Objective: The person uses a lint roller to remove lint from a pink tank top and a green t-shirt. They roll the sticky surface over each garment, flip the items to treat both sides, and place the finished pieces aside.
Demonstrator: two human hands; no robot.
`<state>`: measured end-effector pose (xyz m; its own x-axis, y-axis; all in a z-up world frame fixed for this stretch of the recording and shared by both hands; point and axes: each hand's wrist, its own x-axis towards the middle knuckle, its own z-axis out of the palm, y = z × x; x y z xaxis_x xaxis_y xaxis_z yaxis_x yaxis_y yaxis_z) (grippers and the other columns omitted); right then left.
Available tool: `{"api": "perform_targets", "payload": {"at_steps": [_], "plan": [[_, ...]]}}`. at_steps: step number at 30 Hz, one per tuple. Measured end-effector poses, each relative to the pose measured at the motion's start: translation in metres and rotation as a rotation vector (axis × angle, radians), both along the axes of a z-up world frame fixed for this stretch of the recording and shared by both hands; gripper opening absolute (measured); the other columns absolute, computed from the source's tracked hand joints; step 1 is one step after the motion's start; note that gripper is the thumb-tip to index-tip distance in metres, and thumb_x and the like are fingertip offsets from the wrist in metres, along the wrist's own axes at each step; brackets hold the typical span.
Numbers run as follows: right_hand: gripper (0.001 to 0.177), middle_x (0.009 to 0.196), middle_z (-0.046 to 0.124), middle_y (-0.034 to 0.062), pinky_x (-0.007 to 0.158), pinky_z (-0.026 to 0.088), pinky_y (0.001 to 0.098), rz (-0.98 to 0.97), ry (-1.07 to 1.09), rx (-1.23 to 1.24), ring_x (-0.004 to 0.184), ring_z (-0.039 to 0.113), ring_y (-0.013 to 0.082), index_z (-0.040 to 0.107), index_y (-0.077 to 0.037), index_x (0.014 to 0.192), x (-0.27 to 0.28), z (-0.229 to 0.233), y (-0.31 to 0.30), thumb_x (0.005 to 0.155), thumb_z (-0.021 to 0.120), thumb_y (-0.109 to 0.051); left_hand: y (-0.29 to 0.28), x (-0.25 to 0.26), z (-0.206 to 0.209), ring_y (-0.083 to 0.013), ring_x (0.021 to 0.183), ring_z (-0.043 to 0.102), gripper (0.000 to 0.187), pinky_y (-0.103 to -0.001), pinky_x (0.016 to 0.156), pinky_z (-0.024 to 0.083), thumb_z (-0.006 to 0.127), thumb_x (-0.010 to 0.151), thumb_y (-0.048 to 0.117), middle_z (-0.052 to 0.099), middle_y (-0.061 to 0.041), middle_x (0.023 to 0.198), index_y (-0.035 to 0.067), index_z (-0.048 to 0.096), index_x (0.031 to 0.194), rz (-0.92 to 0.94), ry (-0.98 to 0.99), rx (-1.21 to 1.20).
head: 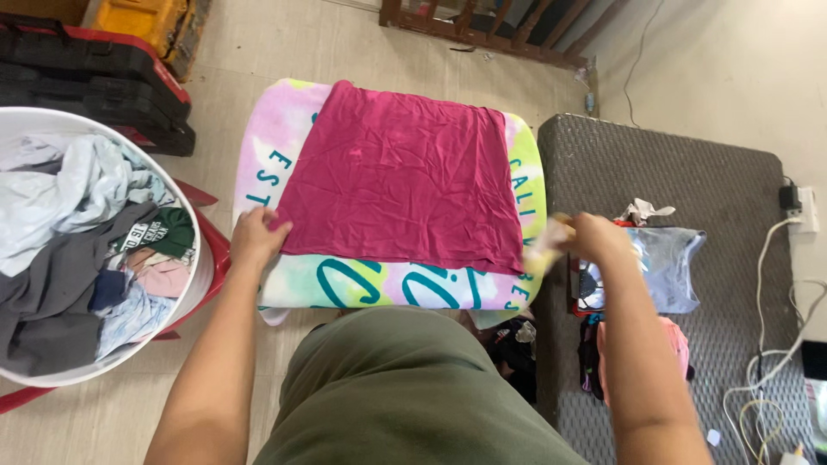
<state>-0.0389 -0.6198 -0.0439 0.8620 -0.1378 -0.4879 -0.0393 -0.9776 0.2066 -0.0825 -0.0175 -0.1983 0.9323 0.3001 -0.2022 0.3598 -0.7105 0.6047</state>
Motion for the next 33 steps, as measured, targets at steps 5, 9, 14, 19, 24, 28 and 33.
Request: {"api": "perform_targets", "payload": {"at_steps": [5,9,14,19,24,28,33], "plan": [[0.048,0.106,0.075,0.0169,0.084,0.056,0.0481,0.108,-0.101,0.482,0.099,0.074,0.0351,0.068,-0.013,0.123,0.05,-0.03,0.165,0.089,0.073,-0.047,-0.032,0.044,0.022,-0.0336,0.126,0.058,0.049,-0.042,0.106,0.046,0.074,0.087,0.011,0.059,-0.014,0.138,0.011,0.059,0.134,-0.022,-0.075,-0.132],[0.049,0.113,0.072,0.0187,0.084,0.054,0.0537,0.325,-0.153,0.657,0.103,0.07,0.0378,0.054,-0.019,0.141,0.072,-0.066,0.302,0.094,0.062,-0.027,-0.048,0.058,0.026,-0.0334,0.135,0.052,0.066,-0.039,0.113,0.044,0.065,0.08,-0.01,0.047,-0.013,0.153,0.018,0.061,0.139,-0.267,0.064,0.139],[0.053,0.112,0.072,0.0198,0.084,0.055,0.053,0.469,-0.2,0.731,0.102,0.07,0.0382,0.056,-0.014,0.138,0.09,-0.077,0.347,0.088,0.067,-0.029,-0.048,0.056,0.029,-0.0341,0.133,0.053,0.077,-0.04,0.112,0.044,0.064,0.081,-0.01,0.036,-0.006,0.161,0.011,0.044,0.152,-0.256,0.093,0.17],[0.038,0.107,0.074,0.0142,0.083,0.056,0.0513,0.446,0.032,0.568,0.101,0.071,0.0351,0.069,-0.023,0.124,0.132,-0.076,0.245,0.086,0.071,-0.026,-0.052,0.054,0.04,-0.0301,0.131,0.053,0.089,-0.038,0.112,0.043,0.064,0.079,-0.01,0.028,0.002,0.164,0.017,0.034,0.158,-0.227,0.245,0.173],[0.048,0.104,0.075,0.0169,0.083,0.057,0.0476,0.37,0.024,0.419,0.095,0.074,0.0356,0.069,-0.026,0.132,0.124,-0.062,0.084,0.084,0.075,-0.026,-0.059,0.055,0.044,-0.0316,0.128,0.054,0.089,-0.039,0.112,0.044,0.067,0.077,-0.008,0.03,0.003,0.164,0.016,0.037,0.157,-0.192,0.227,0.18],[0.054,0.107,0.075,0.0175,0.086,0.057,0.0466,0.199,0.015,0.335,0.099,0.073,0.0359,0.065,-0.028,0.137,0.094,-0.051,-0.001,0.085,0.077,-0.033,-0.055,0.054,0.034,-0.0328,0.128,0.055,0.087,-0.039,0.111,0.045,0.068,0.077,-0.005,0.031,0.001,0.165,0.015,0.039,0.157,-0.21,0.181,0.208],[0.054,0.105,0.078,0.0151,0.087,0.057,0.0472,0.114,0.05,0.244,0.099,0.074,0.036,0.064,-0.029,0.139,0.081,-0.045,-0.049,0.087,0.074,-0.037,-0.053,0.057,0.024,-0.0333,0.127,0.055,0.089,-0.04,0.109,0.046,0.067,0.075,-0.004,0.03,0.001,0.165,0.015,0.038,0.157,-0.223,0.192,0.242]]}}
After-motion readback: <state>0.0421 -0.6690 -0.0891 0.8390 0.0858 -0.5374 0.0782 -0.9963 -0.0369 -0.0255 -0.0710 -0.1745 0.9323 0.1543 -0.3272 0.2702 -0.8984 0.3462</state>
